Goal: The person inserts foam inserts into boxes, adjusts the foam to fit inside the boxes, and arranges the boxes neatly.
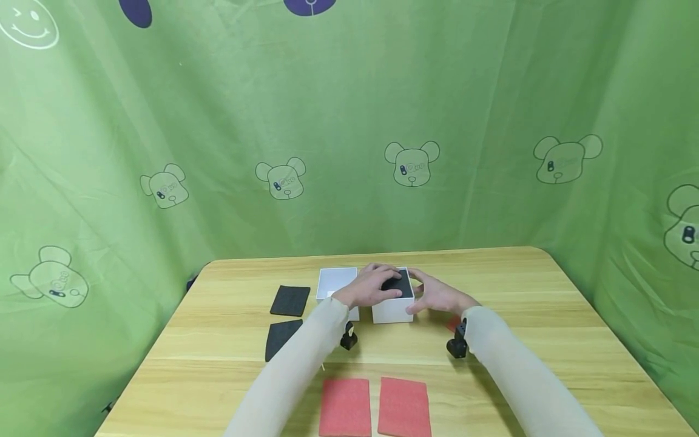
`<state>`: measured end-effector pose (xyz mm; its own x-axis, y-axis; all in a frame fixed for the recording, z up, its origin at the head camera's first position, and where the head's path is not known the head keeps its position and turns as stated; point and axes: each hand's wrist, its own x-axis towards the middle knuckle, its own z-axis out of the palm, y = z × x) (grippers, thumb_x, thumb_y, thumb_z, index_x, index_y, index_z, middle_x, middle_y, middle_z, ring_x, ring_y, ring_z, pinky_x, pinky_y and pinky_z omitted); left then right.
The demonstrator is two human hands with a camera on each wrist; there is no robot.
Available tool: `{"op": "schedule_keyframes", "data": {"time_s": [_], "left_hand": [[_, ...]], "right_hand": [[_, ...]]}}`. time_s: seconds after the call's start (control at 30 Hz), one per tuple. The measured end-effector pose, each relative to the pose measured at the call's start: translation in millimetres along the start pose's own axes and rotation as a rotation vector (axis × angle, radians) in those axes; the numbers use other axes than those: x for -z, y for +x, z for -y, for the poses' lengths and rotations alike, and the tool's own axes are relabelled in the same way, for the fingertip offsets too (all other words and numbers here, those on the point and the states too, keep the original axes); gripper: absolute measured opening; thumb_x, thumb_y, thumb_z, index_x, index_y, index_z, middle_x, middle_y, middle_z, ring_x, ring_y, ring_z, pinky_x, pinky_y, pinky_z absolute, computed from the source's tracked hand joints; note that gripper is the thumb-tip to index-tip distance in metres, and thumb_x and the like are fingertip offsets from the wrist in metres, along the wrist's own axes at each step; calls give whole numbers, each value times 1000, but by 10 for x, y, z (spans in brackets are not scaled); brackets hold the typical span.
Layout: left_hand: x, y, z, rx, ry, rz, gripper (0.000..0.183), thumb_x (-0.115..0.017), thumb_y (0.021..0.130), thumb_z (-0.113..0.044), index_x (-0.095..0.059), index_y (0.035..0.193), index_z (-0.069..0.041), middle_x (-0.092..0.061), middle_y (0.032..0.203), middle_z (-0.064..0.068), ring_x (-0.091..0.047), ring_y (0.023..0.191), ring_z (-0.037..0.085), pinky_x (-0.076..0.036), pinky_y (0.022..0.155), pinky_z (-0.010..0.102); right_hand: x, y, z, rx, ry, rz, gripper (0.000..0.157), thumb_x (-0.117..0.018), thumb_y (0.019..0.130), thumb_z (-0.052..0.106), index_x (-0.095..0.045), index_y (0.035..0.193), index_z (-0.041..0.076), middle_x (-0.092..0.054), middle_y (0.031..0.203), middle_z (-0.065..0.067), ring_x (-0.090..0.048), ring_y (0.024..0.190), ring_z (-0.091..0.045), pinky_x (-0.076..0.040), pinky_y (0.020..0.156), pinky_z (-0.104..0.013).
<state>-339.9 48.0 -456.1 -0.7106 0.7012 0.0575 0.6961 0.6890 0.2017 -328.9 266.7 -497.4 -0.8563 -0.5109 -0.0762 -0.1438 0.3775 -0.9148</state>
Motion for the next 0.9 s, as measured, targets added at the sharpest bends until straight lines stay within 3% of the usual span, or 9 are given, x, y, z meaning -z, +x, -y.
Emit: {"op": "schedule_keyframes", "data": {"time_s": [0.37, 0.9], "left_hand": [[109, -132, 115, 12, -17, 0, 47, -56, 93, -44, -54, 132, -19, -46, 141, -5, -37, 128, 21, -22, 110, 35], [84, -169, 194, 26, 11, -12, 51, -59, 90, -48, -55, 131, -19, -49, 138, -5, -37, 128, 20, -20, 111, 35]], "right_hand": [[1, -5, 23, -6, -7, -3, 109, -82, 71, 10, -7, 150, 1, -29, 143, -28, -48, 113, -38, -45, 89, -39], [-7, 1, -6, -7, -38, -20, 109, -82, 70, 11, -9, 150, 2, -27, 144, -28, -47, 115, -39, -45, 89, -41]]}}
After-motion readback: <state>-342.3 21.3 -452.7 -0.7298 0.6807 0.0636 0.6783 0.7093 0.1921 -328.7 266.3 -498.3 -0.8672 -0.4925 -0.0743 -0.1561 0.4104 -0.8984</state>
